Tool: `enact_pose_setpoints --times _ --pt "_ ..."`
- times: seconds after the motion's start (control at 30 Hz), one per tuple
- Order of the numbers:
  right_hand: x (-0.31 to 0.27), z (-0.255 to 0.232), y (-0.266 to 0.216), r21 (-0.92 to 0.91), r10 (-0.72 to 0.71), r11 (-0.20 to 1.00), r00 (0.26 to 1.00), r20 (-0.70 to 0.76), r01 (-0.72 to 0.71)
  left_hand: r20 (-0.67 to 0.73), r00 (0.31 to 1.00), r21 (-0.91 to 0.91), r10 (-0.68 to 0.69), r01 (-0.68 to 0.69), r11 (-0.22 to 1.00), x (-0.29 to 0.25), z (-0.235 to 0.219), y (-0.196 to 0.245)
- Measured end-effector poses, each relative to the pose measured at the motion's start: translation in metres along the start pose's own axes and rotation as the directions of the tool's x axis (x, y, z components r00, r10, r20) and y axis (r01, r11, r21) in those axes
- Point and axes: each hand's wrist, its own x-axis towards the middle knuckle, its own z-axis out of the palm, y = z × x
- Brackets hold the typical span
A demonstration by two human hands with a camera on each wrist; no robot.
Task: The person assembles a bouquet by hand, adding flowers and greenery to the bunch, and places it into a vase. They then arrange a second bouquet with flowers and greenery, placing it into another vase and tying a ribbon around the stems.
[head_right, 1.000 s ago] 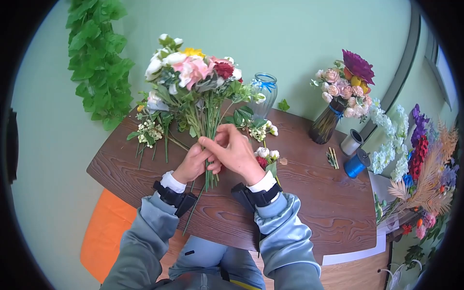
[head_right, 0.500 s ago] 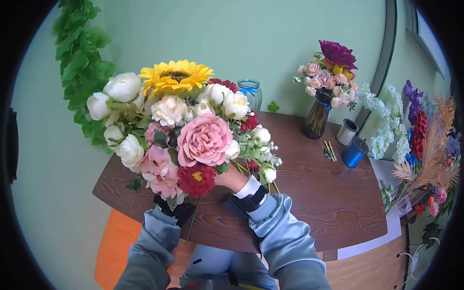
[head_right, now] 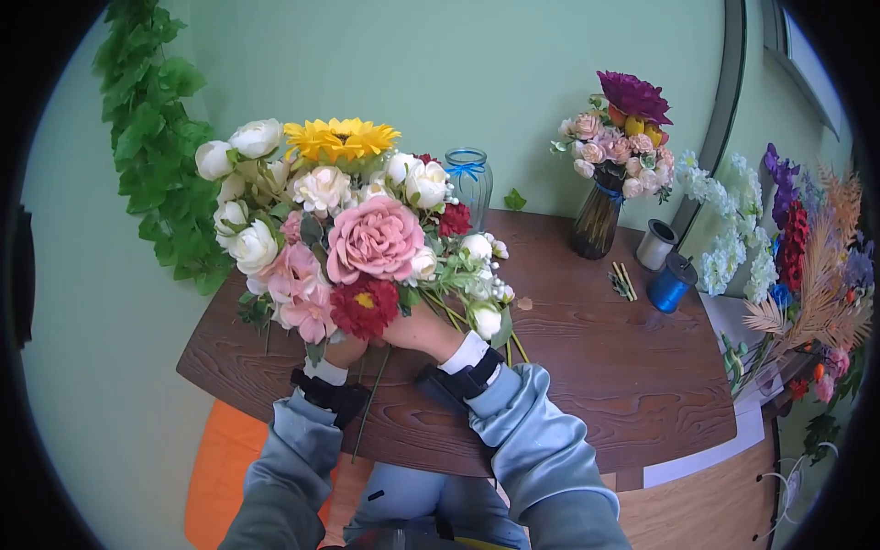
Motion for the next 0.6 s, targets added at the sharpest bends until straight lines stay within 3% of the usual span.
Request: enact_pose_setpoints --times 0.03,0.07,0.1,0.13,0.17,0.2,0.3,0.43,0.5,0.6 --pt "0.005 -0.007 -0.007 0.003 0.003 1.0 1.0 0.001 -0.003 0.004 1.0 -0.001 -0.003 0.003 1.0 0.021 -0.02 0.019" --pt "0.012 -0.016 -0.016 0.157 0.167 0.97 0.977 0.135 -0.187 0.279 0.913 -0.494 -0.299 0.403 0.771 0.038 -0.038 0.036" --pt "0.018 -0.024 -0.022 0.281 0.301 0.88 0.908 0.292 -0.383 0.632 0.69 -0.673 -0.353 0.714 0.191 0.049 -0.048 0.049" --pt "0.018 -0.037 -0.021 0.365 0.386 0.747 0.81 0.442 -0.556 0.636 0.638 -0.742 -0.435 0.66 -0.117 0.055 -0.05 0.057" --pt "0.014 -0.038 -0.006 0.193 0.242 0.943 0.957 0.159 -0.271 0.614 0.679 -0.781 -0.403 0.596 -0.185 0.061 -0.052 0.054" --pt "0.01 -0.046 0.007 0.185 0.203 0.959 0.976 0.077 -0.214 0.606 0.674 -0.79 -0.424 0.572 -0.221 0.067 -0.056 0.055" --pt "0.01 -0.067 0.031 0.249 0.432 0.871 0.902 0.027 -0.424 0.592 0.657 -0.803 -0.468 0.529 -0.274 0.069 -0.058 0.041" --pt "0.006 -0.051 0.06 0.127 0.438 0.891 0.899 0.011 -0.436 0.566 0.642 -0.821 -0.518 0.5 -0.277 0.069 -0.064 0.029" --pt "0.006 -0.036 0.06 -0.096 0.443 0.896 0.864 0.239 -0.433 0.569 0.633 -0.819 -0.525 0.497 -0.288 0.069 -0.065 0.028" --pt "0.006 -0.019 0.047 -0.212 0.434 0.899 0.845 0.312 -0.384 0.557 0.618 -0.826 -0.554 0.485 -0.289 0.067 -0.064 0.025"
